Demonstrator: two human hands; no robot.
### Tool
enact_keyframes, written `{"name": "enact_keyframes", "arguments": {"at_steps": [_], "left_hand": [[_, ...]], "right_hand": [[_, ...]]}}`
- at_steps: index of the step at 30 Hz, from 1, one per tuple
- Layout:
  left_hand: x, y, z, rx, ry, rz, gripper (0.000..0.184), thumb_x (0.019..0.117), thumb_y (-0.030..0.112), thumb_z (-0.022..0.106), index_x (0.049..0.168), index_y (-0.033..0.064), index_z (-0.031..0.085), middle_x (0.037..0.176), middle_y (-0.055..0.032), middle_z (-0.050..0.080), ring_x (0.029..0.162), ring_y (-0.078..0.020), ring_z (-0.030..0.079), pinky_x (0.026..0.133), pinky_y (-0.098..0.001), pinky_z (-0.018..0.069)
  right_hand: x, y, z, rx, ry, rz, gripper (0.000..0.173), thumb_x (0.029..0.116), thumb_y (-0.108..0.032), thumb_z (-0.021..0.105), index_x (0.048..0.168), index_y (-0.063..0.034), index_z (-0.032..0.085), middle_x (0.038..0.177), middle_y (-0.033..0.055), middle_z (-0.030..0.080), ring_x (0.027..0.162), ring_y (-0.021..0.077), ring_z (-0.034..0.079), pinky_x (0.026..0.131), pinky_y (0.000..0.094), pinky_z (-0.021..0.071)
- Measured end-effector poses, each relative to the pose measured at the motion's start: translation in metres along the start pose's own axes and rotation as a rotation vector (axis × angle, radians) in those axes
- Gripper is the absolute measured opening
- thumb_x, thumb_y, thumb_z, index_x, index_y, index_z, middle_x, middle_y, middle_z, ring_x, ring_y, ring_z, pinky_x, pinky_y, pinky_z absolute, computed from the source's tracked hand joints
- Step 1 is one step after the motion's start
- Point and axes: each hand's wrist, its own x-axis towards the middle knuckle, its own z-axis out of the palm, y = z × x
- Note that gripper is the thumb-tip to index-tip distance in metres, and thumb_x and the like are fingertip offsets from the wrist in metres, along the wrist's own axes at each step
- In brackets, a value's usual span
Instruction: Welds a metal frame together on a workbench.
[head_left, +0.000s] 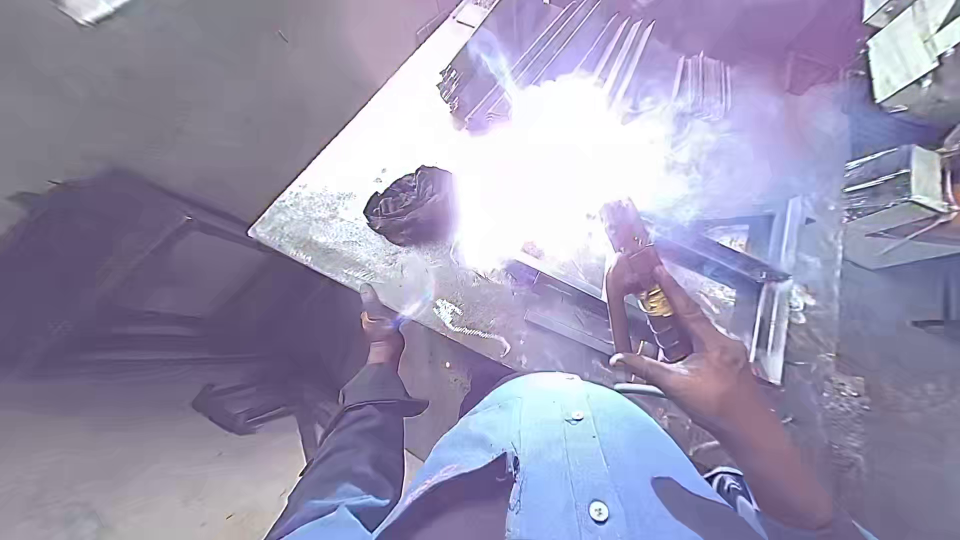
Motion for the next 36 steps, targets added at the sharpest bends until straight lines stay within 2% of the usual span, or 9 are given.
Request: {"name": "enact_keyframes", "arguments": {"at_steps": [1,3,6,14,25,28,31,33,36], "left_hand": [[0.0015,-0.0013,0.0000,0.004,0.002,-0.008,0.060,0.1132,0.045,0.023,0.145,0.0046,0.053,0.136,-0.0121,0.066,0.122,-0.0159,0.065,0.104,-0.0413,0.0549],[0.0000,0.0009,0.0051,0.004,0.063,-0.029,0.061,0.1122,0.050,0.027,0.132,0.0035,0.061,0.117,-0.0122,0.073,0.103,-0.0178,0.073,0.087,-0.0435,0.0616],[-0.0042,0.0040,0.0061,0.008,0.061,-0.021,0.062,0.1116,0.051,0.029,0.129,0.0022,0.062,0.118,-0.0125,0.072,0.106,-0.0179,0.072,0.091,-0.0446,0.0603],[-0.0025,0.0060,0.0059,-0.019,0.057,-0.081,0.062,0.1112,0.052,0.029,0.128,0.0031,0.062,0.113,-0.0135,0.073,0.100,-0.0205,0.073,0.085,-0.0455,0.0612],[-0.0027,0.0015,0.0063,-0.025,0.061,-0.015,0.060,0.1111,0.052,0.031,0.129,0.0043,0.063,0.115,-0.0103,0.074,0.104,-0.0167,0.073,0.088,-0.0417,0.0621],[-0.0014,-0.0009,0.0009,0.026,0.001,-0.004,0.064,0.1114,0.052,0.023,0.147,0.0070,0.052,0.138,-0.0109,0.064,0.126,-0.0159,0.063,0.106,-0.0420,0.0538],[-0.0007,-0.0019,0.0023,0.008,0.044,-0.029,0.064,0.1103,0.055,0.027,0.135,0.0061,0.060,0.117,-0.0110,0.073,0.104,-0.0182,0.073,0.086,-0.0436,0.0624],[-0.0009,-0.0027,0.0019,-0.009,0.033,-0.030,0.063,0.1105,0.055,0.028,0.135,0.0063,0.059,0.118,-0.0102,0.073,0.103,-0.0175,0.073,0.086,-0.0433,0.0622],[-0.0023,0.0022,0.0059,-0.058,0.053,-0.054,0.060,0.1110,0.052,0.030,0.135,0.0061,0.059,0.117,-0.0107,0.073,0.103,-0.0182,0.073,0.085,-0.0433,0.0621]], "right_hand": [[-0.0002,-0.0003,-0.0005,-0.006,-0.001,0.011,0.109,0.0690,-0.083,0.071,0.156,-0.0223,0.047,0.116,0.0095,0.072,0.090,0.0122,0.068,0.075,0.0366,0.0581],[0.0003,-0.0005,-0.0008,0.016,-0.002,0.020,0.111,0.0668,-0.083,0.073,0.154,-0.0196,0.049,0.113,0.0101,0.071,0.089,0.0127,0.066,0.074,0.0347,0.0572],[-0.0003,-0.0002,-0.0014,0.039,-0.003,0.010,0.110,0.0676,-0.082,0.074,0.154,-0.0186,0.049,0.112,0.0102,0.070,0.087,0.0119,0.064,0.073,0.0330,0.0563],[0.0004,-0.0004,-0.0011,0.028,-0.010,0.020,0.111,0.0672,-0.083,0.073,0.154,-0.0192,0.049,0.116,0.0099,0.071,0.090,0.0125,0.066,0.076,0.0350,0.0570],[0.0008,-0.0004,-0.0007,-0.012,-0.005,0.002,0.109,0.0693,-0.084,0.070,0.155,-0.0202,0.048,0.116,0.0106,0.071,0.090,0.0141,0.066,0.076,0.0367,0.0568],[-0.0015,-0.0038,-0.0010,-0.009,0.006,0.042,0.102,0.0702,-0.073,0.076,0.156,-0.0257,0.046,0.107,0.0075,0.074,0.083,0.0132,0.069,0.070,0.0406,0.0580],[-0.0014,-0.0018,-0.0011,0.155,0.046,-0.042,0.108,0.0702,-0.070,0.082,0.153,-0.0104,0.048,0.124,0.0108,0.068,0.098,0.0077,0.066,0.084,0.0270,0.0586],[-0.0014,-0.0004,-0.0009,0.177,0.038,-0.045,0.109,0.0686,-0.070,0.083,0.153,-0.0094,0.049,0.126,0.0109,0.067,0.103,0.0083,0.066,0.088,0.0268,0.0580],[-0.0012,0.0010,0.0007,0.084,0.015,-0.007,0.110,0.0669,-0.078,0.078,0.153,-0.0157,0.051,0.123,0.0101,0.069,0.098,0.0101,0.066,0.083,0.0307,0.0574]]}}
